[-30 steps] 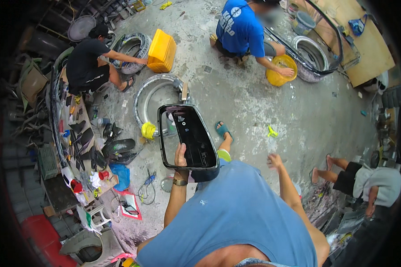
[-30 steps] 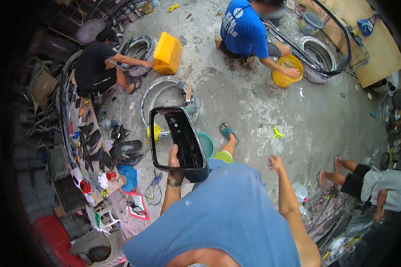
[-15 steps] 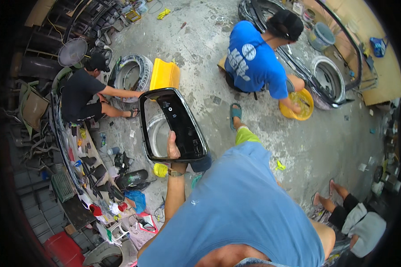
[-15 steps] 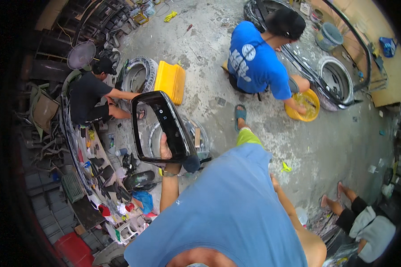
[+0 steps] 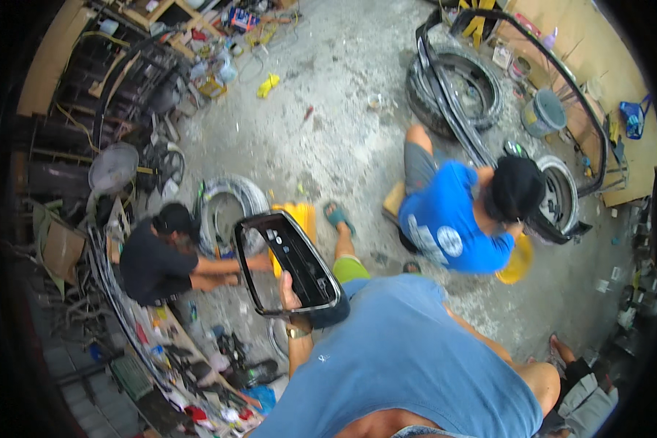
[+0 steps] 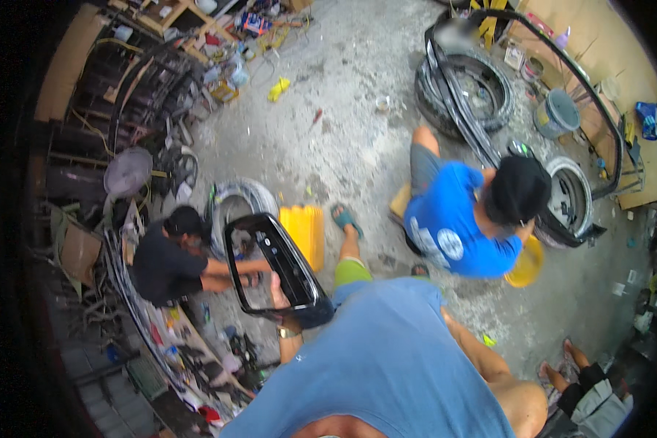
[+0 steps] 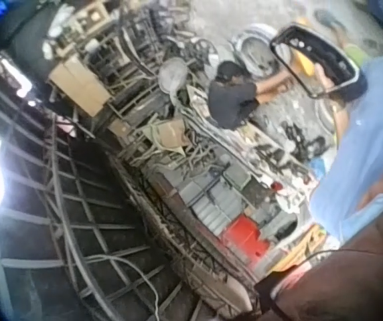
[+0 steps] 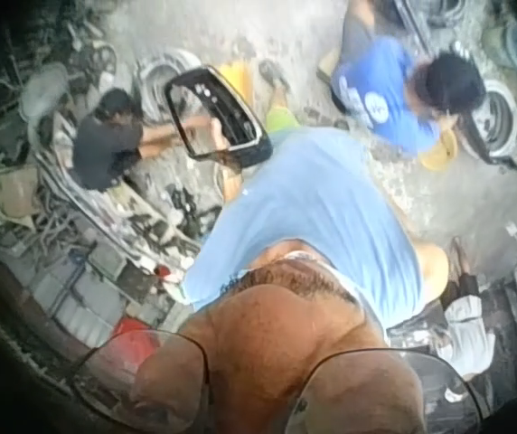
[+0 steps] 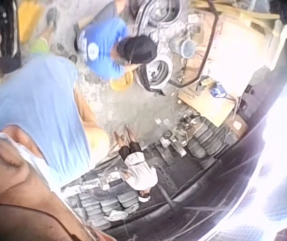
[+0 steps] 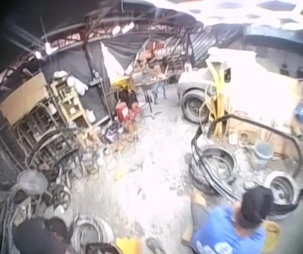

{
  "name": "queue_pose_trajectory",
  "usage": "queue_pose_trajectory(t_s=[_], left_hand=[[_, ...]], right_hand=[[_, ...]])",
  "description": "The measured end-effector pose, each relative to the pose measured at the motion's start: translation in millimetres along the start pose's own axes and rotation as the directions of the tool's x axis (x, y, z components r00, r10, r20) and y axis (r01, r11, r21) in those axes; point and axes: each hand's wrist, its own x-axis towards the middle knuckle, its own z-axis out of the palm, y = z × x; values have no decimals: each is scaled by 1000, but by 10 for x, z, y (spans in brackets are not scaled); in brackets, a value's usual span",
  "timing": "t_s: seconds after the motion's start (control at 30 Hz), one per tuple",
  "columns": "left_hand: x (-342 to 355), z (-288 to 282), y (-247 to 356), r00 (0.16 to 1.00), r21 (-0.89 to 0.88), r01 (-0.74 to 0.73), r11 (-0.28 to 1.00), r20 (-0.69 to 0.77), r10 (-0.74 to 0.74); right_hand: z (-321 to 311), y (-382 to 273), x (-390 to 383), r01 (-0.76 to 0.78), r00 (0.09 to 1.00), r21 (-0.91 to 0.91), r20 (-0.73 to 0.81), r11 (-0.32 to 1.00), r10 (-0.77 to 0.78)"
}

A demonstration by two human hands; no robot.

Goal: Repairing and reassembling an automotive side mirror assembly using a soldering iron and screwdriver.

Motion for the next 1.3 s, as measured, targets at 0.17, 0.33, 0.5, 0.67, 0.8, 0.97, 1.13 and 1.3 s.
queue_pose_trajectory(t_s=[0.17, 0.33, 0.5, 0.67, 0.8, 0.97, 1.13, 1.3], left_hand=[[1753, -6, 619, 999, 72, -1, 997, 42, -2], [3268, 643, 1584, 967, 56, 166, 985, 187, -173], [4699, 1479, 2151, 930, -17, 262, 965, 272, -248], [6305, 2109, 2443, 909, 9, 253, 967, 340, -241], [7275, 2721, 2760, 948, 83, 206, 975, 229, -220], [8498, 3401, 2874, 919, 49, 270, 962, 284, -272], [10116, 3924, 2731, 919, 3, 310, 951, 254, -301], [12216, 4634, 2527, 932, 198, 196, 960, 269, -245]], right_hand=[[847, -2252, -2, 90, 996, -25, -10, 996, -90], [1155, -3895, -213, 376, 926, 15, -26, 926, -376], [1107, -4905, 631, 568, 813, 186, -280, 802, -511], [553, -6313, 1555, 471, 831, -84, -292, 878, -474], [81, -7394, 1937, 456, 788, -170, -378, 874, -485], [-115, -8815, 2037, 440, 752, -286, -400, 851, -523], [85, -12218, 1742, 736, 609, -202, -219, 646, -762], [-41, -14250, 1648, 752, 529, -278, -286, 598, -799]])
